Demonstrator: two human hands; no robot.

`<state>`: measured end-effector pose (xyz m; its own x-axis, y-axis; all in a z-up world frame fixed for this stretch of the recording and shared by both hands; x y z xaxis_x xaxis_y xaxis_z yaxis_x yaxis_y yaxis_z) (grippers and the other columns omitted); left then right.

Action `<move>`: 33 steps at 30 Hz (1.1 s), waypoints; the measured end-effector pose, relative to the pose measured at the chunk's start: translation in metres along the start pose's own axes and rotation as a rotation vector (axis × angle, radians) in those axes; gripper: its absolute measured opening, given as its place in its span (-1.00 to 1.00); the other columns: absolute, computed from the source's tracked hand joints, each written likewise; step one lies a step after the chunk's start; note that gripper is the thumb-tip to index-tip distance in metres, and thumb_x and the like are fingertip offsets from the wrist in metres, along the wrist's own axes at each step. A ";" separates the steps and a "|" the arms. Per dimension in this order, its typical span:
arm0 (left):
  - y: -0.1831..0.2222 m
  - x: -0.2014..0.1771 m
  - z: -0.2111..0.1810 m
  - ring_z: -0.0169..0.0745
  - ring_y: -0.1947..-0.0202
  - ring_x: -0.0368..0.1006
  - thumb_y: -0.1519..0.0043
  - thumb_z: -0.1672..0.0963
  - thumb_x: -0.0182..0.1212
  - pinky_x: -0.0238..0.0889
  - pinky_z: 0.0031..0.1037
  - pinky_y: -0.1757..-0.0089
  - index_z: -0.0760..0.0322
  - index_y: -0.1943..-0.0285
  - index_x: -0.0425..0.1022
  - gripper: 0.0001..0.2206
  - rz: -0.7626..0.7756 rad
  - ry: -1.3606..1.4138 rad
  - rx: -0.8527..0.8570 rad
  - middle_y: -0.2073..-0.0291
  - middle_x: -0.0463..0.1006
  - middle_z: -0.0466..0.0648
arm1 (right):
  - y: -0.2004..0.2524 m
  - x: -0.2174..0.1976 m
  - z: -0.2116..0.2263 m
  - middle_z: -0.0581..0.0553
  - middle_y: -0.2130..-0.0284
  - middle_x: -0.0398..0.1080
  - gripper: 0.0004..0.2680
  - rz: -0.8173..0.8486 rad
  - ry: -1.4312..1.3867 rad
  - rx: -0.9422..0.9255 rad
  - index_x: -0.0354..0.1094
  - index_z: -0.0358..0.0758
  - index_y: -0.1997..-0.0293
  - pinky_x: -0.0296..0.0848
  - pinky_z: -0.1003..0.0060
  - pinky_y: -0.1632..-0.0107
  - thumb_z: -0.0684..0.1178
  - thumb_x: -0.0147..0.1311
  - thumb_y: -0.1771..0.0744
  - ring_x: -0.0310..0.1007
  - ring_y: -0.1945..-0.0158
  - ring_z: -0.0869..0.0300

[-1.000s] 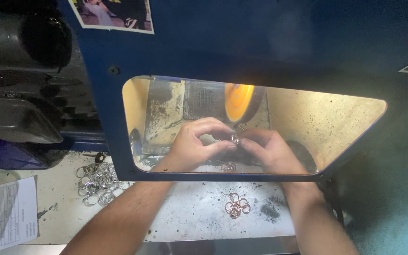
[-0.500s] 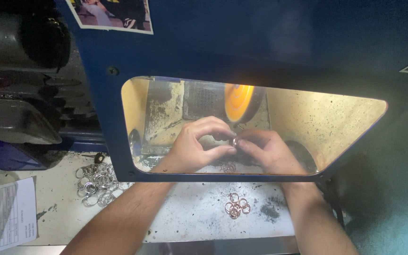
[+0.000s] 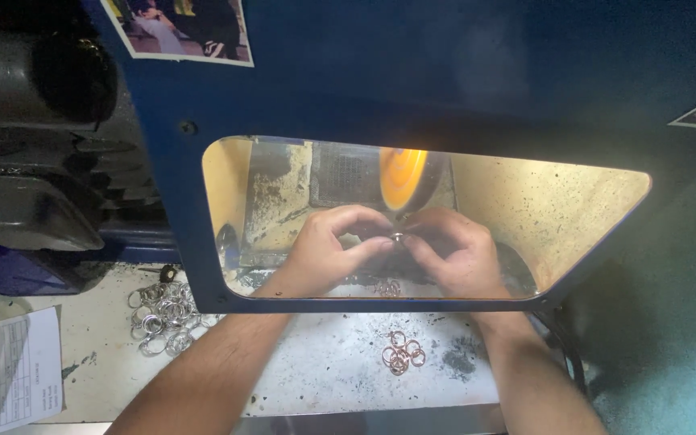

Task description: Polishing small metal rings one by one using a rotating polishing wheel machine.

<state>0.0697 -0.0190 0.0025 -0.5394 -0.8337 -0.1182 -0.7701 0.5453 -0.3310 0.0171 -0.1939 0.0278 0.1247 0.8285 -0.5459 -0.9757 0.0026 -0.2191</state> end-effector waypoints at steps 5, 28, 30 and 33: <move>-0.001 -0.001 0.001 -0.16 0.23 0.63 -0.22 0.17 0.37 0.48 -0.32 0.13 0.17 0.13 0.67 -0.91 -0.042 -0.030 0.061 0.27 0.70 -0.06 | 0.002 0.003 0.006 -0.21 0.34 0.58 -0.90 -0.019 -0.015 0.019 0.54 -0.23 0.14 0.61 -0.13 0.07 -0.12 0.20 -0.31 0.65 0.13 -0.03; -0.004 0.001 0.021 -0.06 0.18 0.65 -0.28 0.10 0.30 0.49 -0.28 0.10 0.24 0.08 0.68 -0.84 -0.263 -0.040 -0.181 0.29 0.72 0.00 | -0.005 0.033 -0.006 -0.35 0.08 0.58 -0.73 -0.049 -0.090 0.473 0.47 -0.35 -0.07 0.39 -0.26 -0.24 0.06 0.08 -0.38 0.52 -0.16 -0.16; -0.004 0.001 0.022 -0.07 0.17 0.65 -0.28 0.09 0.30 0.49 -0.29 0.10 0.23 0.09 0.68 -0.84 -0.271 -0.055 -0.163 0.29 0.71 -0.01 | -0.004 0.034 -0.005 -0.38 0.07 0.57 -0.71 -0.055 -0.084 0.463 0.46 -0.38 -0.08 0.37 -0.27 -0.26 0.06 0.09 -0.38 0.49 -0.19 -0.18; -0.004 -0.001 0.016 -0.07 0.17 0.65 -0.27 0.11 0.33 0.49 -0.29 0.10 0.19 0.12 0.69 -0.89 -0.263 -0.088 -0.093 0.31 0.72 -0.03 | -0.003 0.034 -0.006 -0.35 0.07 0.58 -0.69 -0.046 -0.091 0.463 0.47 -0.34 -0.07 0.37 -0.28 -0.27 0.12 0.11 -0.37 0.49 -0.19 -0.17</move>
<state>0.0787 -0.0213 -0.0112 -0.2889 -0.9496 -0.1219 -0.9097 0.3120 -0.2741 0.0257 -0.1692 0.0049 0.1731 0.8673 -0.4667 -0.9499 0.2722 0.1534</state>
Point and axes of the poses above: each hand's wrist, its own y-axis away from the middle knuckle, its own x-axis out of the palm, z = x × y, the point moved 6 cm from there along -y, towards the middle knuckle
